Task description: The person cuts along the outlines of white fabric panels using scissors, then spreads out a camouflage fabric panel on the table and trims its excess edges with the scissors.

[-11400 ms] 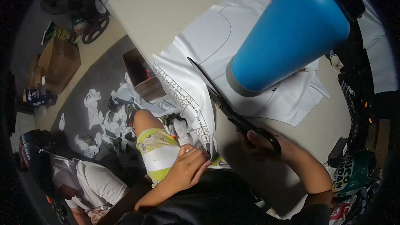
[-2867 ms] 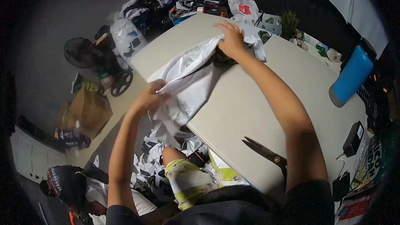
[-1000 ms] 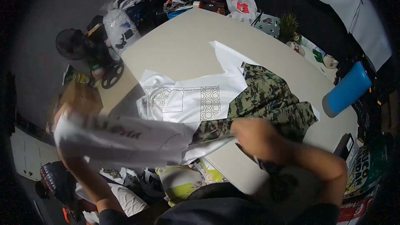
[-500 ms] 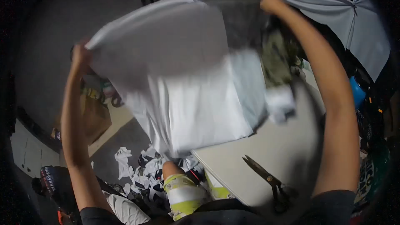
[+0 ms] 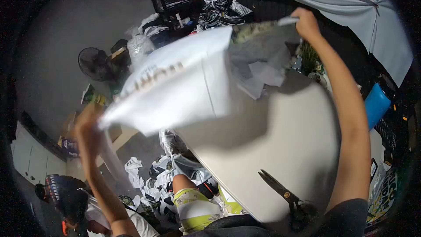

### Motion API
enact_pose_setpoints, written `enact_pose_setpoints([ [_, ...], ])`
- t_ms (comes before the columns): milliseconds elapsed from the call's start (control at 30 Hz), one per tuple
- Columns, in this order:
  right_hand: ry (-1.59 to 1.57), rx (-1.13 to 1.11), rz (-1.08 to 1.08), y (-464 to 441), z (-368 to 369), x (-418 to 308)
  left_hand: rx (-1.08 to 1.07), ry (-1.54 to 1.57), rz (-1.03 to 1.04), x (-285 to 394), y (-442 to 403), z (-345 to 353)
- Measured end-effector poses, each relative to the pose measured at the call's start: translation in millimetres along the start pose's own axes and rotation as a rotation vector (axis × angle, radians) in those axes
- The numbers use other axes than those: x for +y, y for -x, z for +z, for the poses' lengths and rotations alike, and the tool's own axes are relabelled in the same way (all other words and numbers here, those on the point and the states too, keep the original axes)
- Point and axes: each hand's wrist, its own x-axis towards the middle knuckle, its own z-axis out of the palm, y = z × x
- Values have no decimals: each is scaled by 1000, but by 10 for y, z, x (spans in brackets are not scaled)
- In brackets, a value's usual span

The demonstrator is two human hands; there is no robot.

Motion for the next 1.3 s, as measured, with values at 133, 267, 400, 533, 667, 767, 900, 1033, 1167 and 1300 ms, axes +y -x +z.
enact_pose_setpoints([
  [133, -120, -195, 25, 218, 644, 213, -495, 560, -237, 16, 246, 567],
  [267, 3, -614, -118, 563, 966, 495, -866, 808, -124, 242, -21, 1183],
  [400, -285, -583, 74, 1999, 780, 109, -641, 742, -97, 424, 900, 1723],
  [533, -323, -498, -18, 2638, 834, -850, -534, 490, -12, 626, 809, 2590],
  [667, -117, -686, -255, 2977, 599, -1733, -533, 162, 84, 671, 1013, 2817],
  [767, -110, -741, -185, 3041, 455, -1721, -614, 57, 91, 733, 1120, 2730],
  [900, -187, -696, 146, 2987, 570, -1086, -805, 53, 58, 840, 976, 2401],
  [1033, 34, -823, 250, 3094, 699, -666, -666, 309, -39, 729, 852, 2772],
  [1167, 17, -638, 252, 3107, 644, -541, -570, 93, -37, 558, 709, 3354],
  [1300, -198, -441, 286, 3209, 659, -358, -703, 16, -88, 416, 425, 3613],
])
